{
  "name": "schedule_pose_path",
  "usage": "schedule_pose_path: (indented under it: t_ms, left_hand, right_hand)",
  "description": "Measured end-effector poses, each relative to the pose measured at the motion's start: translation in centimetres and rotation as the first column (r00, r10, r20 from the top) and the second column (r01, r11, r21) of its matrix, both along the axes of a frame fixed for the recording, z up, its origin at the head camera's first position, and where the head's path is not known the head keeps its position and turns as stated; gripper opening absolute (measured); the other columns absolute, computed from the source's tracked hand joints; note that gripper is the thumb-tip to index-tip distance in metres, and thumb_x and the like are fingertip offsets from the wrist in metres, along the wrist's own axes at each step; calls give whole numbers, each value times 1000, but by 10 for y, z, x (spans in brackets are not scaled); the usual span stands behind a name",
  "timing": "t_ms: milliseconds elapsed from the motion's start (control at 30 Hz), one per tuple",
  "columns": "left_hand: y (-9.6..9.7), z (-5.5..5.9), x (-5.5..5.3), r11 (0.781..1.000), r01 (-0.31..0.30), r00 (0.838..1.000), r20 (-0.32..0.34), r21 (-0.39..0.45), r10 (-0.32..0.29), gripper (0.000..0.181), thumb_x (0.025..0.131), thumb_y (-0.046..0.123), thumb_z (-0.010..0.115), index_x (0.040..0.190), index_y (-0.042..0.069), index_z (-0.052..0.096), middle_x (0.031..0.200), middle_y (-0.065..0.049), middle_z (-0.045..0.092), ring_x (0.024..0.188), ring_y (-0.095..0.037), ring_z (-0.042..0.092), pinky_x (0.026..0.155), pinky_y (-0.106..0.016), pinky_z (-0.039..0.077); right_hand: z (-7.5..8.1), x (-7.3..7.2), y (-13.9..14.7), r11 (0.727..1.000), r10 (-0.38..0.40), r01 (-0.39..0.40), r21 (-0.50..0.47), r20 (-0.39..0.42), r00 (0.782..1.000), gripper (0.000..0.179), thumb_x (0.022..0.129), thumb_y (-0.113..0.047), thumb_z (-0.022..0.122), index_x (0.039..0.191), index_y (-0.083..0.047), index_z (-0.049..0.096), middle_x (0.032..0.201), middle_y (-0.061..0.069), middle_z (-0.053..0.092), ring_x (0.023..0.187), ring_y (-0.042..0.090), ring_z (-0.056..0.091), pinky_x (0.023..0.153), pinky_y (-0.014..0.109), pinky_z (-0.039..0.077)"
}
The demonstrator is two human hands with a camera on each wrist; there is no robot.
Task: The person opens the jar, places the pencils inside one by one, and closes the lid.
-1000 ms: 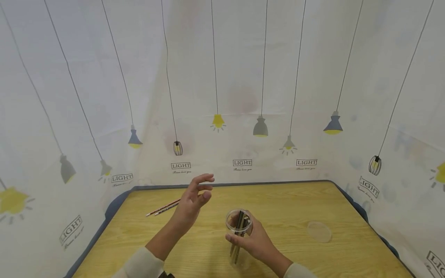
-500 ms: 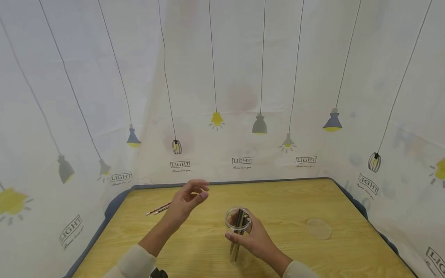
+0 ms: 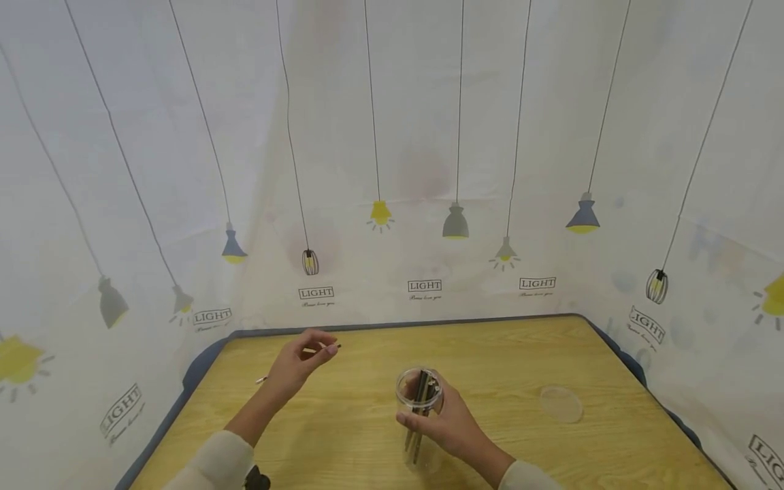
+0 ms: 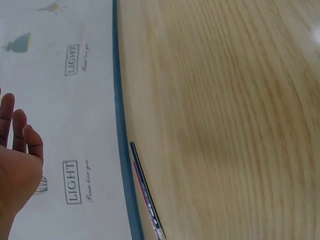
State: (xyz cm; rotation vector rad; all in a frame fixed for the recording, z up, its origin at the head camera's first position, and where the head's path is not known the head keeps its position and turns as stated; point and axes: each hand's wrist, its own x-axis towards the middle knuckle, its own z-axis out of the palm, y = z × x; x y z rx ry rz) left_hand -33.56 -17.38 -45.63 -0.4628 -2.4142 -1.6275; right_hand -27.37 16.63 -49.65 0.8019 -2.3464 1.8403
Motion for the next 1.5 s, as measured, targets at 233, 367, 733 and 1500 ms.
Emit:
schedule_pose_path:
  t_ms: [233, 367, 733, 1500]
  left_hand:
    - [-36, -35, -14, 982, -151, 988, 13, -108, 154, 26, 104, 34, 80, 123, 17, 78, 121, -1, 74, 103, -13, 63, 88, -25, 55]
    - [-54, -52, -18, 938, -253, 967, -39, -237, 251, 18, 104, 28, 80, 116, 15, 79, 116, -2, 74, 101, -15, 64, 88, -32, 56]
    - [-92, -87, -19, 676, -448, 882, -169, -585, 439, 13, 105, 23, 77, 109, 10, 80, 116, -13, 72, 110, -37, 62, 96, -59, 54]
    - [-97, -95, -27, 587, -440, 876, -182, -679, 446, 23, 106, 21, 76, 125, 9, 77, 129, -18, 69, 117, -44, 62, 95, -67, 54]
  right_hand:
    - [-3, -2, 1, 999, 31, -31, -22, -13, 999, 62, 95, -12, 85, 148, 2, 56, 138, 21, 72, 123, 5, 71, 110, 19, 52]
    - [-4, -2, 2, 999, 39, -40, -33, -21, 999, 59, 96, -11, 85, 147, 1, 57, 137, 21, 72, 123, 6, 71, 109, 20, 53]
    - [-1, -2, 2, 1000, 26, -26, -15, 13, 1000, 60, 97, -13, 84, 149, -3, 56, 138, 13, 73, 126, 7, 70, 113, 18, 48]
    - [-4, -3, 4, 998, 54, -54, -15, -6, 999, 60, 99, -14, 83, 151, -2, 55, 141, 18, 71, 127, 7, 70, 113, 18, 47]
